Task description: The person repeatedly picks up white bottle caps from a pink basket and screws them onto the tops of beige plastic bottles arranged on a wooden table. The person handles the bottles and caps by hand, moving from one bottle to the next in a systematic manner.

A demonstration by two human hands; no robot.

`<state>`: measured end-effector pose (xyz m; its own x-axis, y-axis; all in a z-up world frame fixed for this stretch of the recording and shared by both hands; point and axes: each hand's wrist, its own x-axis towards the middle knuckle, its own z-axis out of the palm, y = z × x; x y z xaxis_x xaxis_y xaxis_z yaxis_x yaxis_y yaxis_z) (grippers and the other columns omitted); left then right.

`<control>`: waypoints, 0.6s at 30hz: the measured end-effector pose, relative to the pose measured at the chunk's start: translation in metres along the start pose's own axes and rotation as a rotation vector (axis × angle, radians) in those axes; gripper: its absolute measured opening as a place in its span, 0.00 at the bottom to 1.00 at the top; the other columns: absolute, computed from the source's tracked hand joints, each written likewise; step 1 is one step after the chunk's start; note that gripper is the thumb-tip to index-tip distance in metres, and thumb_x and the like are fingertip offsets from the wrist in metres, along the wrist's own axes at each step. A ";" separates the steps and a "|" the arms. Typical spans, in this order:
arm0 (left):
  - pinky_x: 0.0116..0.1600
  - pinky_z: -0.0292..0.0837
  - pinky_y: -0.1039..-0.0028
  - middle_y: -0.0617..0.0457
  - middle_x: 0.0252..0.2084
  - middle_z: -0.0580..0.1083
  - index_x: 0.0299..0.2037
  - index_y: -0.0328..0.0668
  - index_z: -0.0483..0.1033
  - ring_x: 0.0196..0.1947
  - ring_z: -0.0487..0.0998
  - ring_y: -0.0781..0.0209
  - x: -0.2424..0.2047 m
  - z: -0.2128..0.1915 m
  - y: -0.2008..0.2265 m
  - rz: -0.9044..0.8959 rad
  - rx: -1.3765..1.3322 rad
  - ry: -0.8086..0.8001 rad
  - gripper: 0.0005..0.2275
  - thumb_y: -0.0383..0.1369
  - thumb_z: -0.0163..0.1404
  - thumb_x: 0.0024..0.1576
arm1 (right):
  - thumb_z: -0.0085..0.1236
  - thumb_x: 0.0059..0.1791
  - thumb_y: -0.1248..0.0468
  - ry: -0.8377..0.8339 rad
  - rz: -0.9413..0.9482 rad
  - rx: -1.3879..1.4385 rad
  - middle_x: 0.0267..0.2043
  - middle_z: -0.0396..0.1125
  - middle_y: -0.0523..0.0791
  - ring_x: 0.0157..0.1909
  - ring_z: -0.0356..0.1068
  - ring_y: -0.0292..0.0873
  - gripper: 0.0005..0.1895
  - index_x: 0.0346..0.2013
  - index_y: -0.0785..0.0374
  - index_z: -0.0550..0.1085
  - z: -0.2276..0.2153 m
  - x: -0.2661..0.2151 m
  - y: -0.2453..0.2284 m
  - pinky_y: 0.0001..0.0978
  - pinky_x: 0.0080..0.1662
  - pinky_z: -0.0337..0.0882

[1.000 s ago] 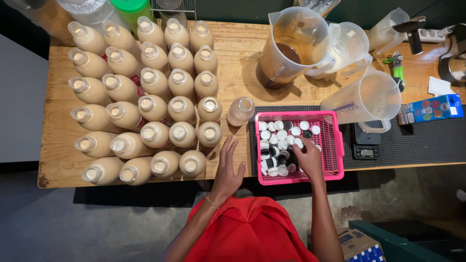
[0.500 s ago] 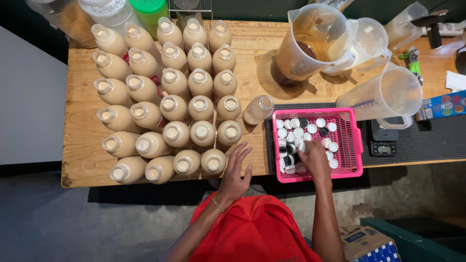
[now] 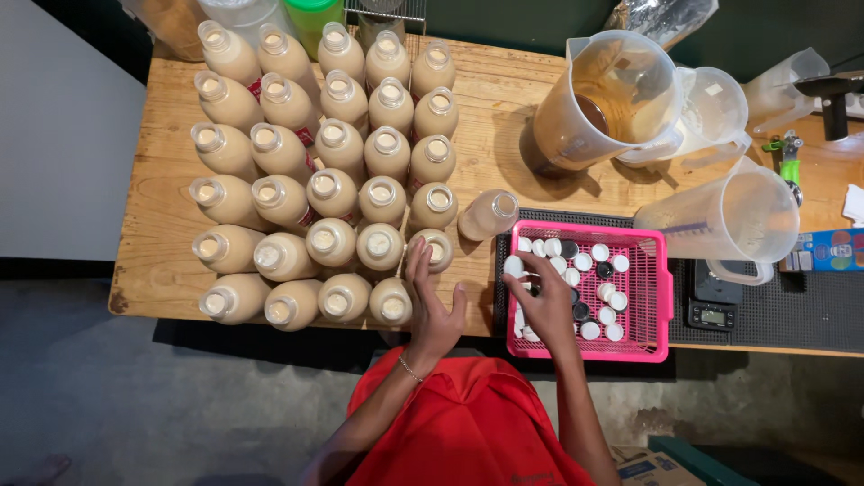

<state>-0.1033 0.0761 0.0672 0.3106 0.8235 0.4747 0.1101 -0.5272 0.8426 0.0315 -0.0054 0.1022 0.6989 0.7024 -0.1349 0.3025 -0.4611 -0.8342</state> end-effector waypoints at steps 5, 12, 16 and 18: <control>0.64 0.51 0.52 0.33 0.61 0.54 0.61 0.25 0.50 0.64 0.53 0.34 -0.005 0.017 -0.017 -0.036 0.034 0.075 0.28 0.21 0.47 0.49 | 0.64 0.40 0.67 -0.142 -0.244 0.074 0.43 0.67 0.49 0.43 0.70 0.47 0.21 0.48 0.62 0.73 0.030 0.018 -0.013 0.33 0.46 0.73; 0.62 0.58 0.58 0.37 0.60 0.58 0.61 0.26 0.50 0.62 0.56 0.38 -0.005 0.032 -0.029 -0.095 0.126 0.150 0.27 0.27 0.48 0.54 | 0.60 0.42 0.67 -0.315 -0.489 -0.012 0.45 0.65 0.48 0.45 0.69 0.46 0.22 0.51 0.61 0.70 0.039 0.034 -0.046 0.31 0.47 0.73; 0.48 0.73 0.70 0.39 0.60 0.58 0.62 0.27 0.50 0.62 0.58 0.42 -0.005 0.036 -0.027 -0.167 0.091 0.167 0.28 0.27 0.49 0.53 | 0.60 0.42 0.64 -0.376 -0.590 -0.130 0.43 0.65 0.47 0.46 0.68 0.46 0.22 0.50 0.61 0.70 0.046 0.044 -0.051 0.33 0.48 0.71; 0.61 0.60 0.62 0.37 0.59 0.58 0.62 0.24 0.47 0.61 0.57 0.40 -0.004 0.034 -0.027 -0.121 0.049 0.177 0.30 0.24 0.49 0.52 | 0.57 0.43 0.67 -0.511 -0.665 -0.228 0.46 0.65 0.48 0.51 0.64 0.49 0.19 0.50 0.63 0.70 0.043 0.049 -0.059 0.36 0.53 0.67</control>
<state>-0.0748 0.0801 0.0339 0.1217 0.9031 0.4118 0.1838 -0.4282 0.8848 0.0202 0.0790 0.1218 -0.0286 0.9969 0.0734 0.7053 0.0721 -0.7053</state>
